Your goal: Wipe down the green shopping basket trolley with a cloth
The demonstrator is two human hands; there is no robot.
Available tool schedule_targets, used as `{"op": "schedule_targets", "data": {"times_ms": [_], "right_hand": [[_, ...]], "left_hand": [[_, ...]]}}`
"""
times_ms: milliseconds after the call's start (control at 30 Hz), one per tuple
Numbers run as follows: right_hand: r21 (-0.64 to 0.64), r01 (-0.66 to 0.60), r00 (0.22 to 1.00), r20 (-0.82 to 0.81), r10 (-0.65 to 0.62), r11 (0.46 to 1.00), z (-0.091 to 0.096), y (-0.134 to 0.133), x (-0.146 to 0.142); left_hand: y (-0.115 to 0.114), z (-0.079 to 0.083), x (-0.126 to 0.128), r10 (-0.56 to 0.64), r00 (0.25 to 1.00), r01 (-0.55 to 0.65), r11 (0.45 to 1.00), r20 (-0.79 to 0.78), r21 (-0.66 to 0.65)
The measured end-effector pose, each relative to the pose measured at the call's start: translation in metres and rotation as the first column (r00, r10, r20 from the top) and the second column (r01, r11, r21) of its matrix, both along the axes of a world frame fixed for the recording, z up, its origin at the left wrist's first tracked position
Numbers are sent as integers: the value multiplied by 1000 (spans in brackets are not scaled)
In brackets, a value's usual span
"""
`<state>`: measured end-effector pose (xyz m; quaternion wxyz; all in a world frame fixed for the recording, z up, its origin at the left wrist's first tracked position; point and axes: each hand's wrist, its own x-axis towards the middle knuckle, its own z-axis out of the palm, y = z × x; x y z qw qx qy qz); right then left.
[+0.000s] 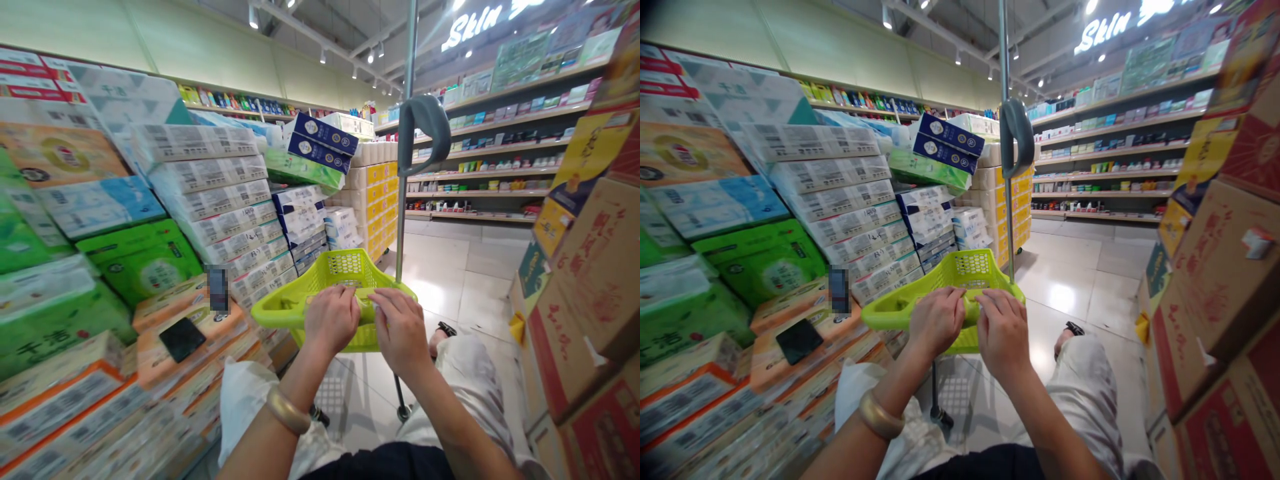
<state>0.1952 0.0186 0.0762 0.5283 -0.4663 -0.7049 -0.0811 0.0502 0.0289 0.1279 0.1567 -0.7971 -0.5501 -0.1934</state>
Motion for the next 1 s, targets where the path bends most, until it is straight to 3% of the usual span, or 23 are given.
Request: {"op": "schedule_targets", "data": {"times_ms": [167,400,633,867,1000], "right_hand": [[-2,142,984,-106,-142,990,-1,7,24],[-6,-29,1000,-6,29,1000,-2,2,8],[-32,129,987,-94,-131,991,3,8,17],[-40,-19,999,30,20,999,6,-3,-15],[-41,144,988,-56,-146,989,4,3,6]], "left_hand": [[1,-1,-4,8,1000,-8,1000,6,3],[1,-2,-8,-1,1000,1,1000,-17,8],[2,-2,-8,7,1000,-7,1000,-14,0],[1,-1,-7,-6,1000,6,1000,-10,-1],[1,-1,-8,0,1000,0,1000,-5,-2]]}}
